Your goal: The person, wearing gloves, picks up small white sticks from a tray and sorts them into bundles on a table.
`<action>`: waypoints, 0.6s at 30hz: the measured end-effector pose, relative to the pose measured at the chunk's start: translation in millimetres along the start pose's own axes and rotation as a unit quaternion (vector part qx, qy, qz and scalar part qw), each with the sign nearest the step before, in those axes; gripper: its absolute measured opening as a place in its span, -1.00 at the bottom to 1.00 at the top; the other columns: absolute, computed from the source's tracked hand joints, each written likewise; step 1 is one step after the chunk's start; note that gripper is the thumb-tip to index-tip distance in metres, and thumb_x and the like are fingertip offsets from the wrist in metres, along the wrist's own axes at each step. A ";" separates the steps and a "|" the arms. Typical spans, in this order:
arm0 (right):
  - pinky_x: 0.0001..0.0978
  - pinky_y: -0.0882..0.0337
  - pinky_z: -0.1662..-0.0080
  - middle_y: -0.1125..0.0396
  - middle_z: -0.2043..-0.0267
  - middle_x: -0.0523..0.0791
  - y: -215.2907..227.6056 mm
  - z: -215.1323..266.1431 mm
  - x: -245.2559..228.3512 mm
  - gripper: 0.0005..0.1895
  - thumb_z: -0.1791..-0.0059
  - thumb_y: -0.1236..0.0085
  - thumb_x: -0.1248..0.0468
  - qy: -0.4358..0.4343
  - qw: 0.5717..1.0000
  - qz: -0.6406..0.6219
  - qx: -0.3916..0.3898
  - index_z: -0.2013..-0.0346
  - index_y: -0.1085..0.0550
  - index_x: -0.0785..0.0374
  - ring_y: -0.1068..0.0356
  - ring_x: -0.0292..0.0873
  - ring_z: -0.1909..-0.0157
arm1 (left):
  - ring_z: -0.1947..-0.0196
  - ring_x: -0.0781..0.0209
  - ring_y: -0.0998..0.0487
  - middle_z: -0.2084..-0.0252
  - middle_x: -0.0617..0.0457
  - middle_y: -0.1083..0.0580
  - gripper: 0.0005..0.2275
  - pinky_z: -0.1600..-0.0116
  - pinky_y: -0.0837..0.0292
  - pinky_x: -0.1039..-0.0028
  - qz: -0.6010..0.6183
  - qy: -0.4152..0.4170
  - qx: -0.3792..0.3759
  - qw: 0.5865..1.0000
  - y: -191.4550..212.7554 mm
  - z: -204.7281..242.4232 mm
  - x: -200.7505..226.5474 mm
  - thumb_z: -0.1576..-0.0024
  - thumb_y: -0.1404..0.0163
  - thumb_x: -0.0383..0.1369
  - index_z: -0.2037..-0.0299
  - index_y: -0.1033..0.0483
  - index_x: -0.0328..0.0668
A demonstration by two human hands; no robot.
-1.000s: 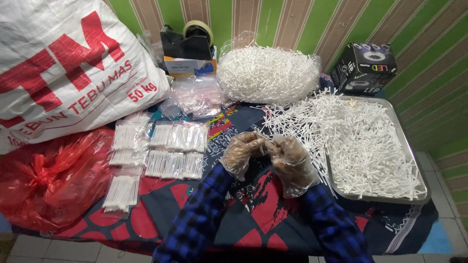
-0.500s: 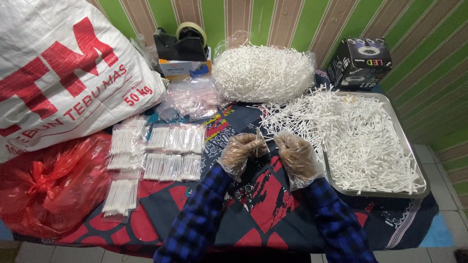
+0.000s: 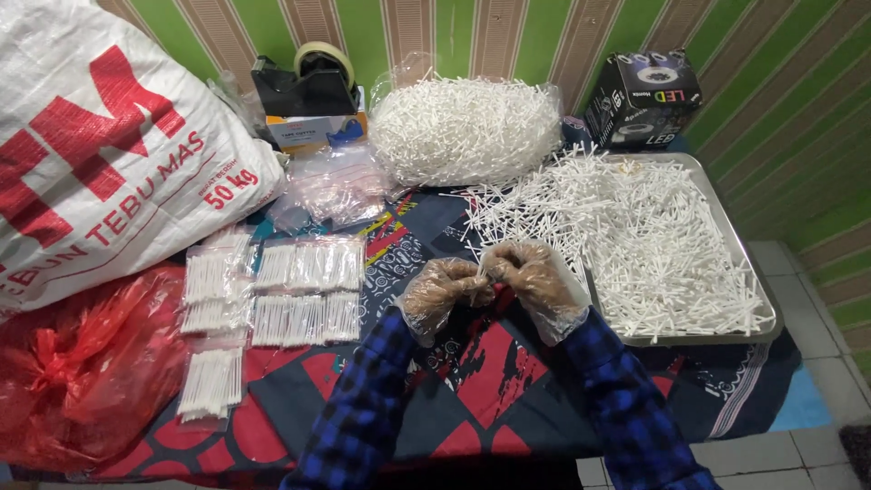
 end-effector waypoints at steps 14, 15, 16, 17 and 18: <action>-0.30 -0.60 0.04 -0.53 0.16 0.16 21.0 -25.1 40.2 -0.88 -0.08 -0.08 0.43 -0.021 0.941 -0.335 0.048 0.13 -0.41 0.46 -0.55 -0.02 0.10 | 0.33 -0.09 -0.68 0.35 -0.33 -0.57 -0.81 0.24 -0.67 0.22 0.205 -0.028 0.001 0.978 9.1 -6.5 3.7 -0.03 -0.25 -0.57 0.20 -0.57 -0.51; -0.30 -0.60 0.04 -0.53 0.16 0.16 13.6 -15.4 26.8 -0.88 -0.08 -0.08 0.43 -0.021 0.941 -0.335 0.045 0.13 -0.41 0.46 -0.55 -0.02 0.10 | 0.33 -0.09 -0.68 0.35 -0.33 -0.57 -0.81 0.24 -0.67 0.22 0.206 -0.030 0.004 0.978 13.5 -15.0 -4.4 -0.03 -0.25 -0.57 0.20 -0.57 -0.51; -0.27 -0.61 0.09 -0.53 0.26 0.13 12.1 -5.2 9.7 -0.92 -0.04 -0.15 0.44 0.006 0.954 -0.293 0.062 0.21 -0.45 0.41 -0.58 -0.04 0.18 | 0.32 -0.11 -0.67 0.31 -0.34 -0.57 -0.76 0.22 -0.67 0.18 0.207 -0.039 0.017 0.977 20.3 -23.5 -11.7 -0.02 -0.27 -0.56 0.14 -0.56 -0.51; -0.25 -0.62 0.15 -0.54 0.36 0.10 11.3 5.2 -8.1 -0.95 0.00 -0.21 0.44 0.033 0.964 -0.250 0.081 0.29 -0.49 0.36 -0.60 -0.06 0.26 | 0.31 -0.14 -0.66 0.26 -0.35 -0.57 -0.71 0.20 -0.67 0.13 0.208 -0.047 0.028 0.976 26.2 -33.1 -18.3 -0.02 -0.28 -0.56 0.09 -0.55 -0.51; -0.25 -0.62 0.15 -0.54 0.36 0.10 3.8 2.2 -4.9 -0.95 0.00 -0.21 0.44 0.034 0.964 -0.250 0.080 0.29 -0.49 0.36 -0.60 -0.06 0.26 | 0.31 -0.14 -0.66 0.26 -0.35 -0.57 -0.71 0.20 -0.67 0.13 0.209 -0.049 0.029 0.976 24.8 -29.2 -10.1 -0.02 -0.28 -0.56 0.09 -0.55 -0.51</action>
Point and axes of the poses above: each hand's wrist, its own z-axis away from the middle knuckle, its own y-axis out of the back of the hand, x = y × z, the point moved 10 cm from there along -z, towards the middle knuckle
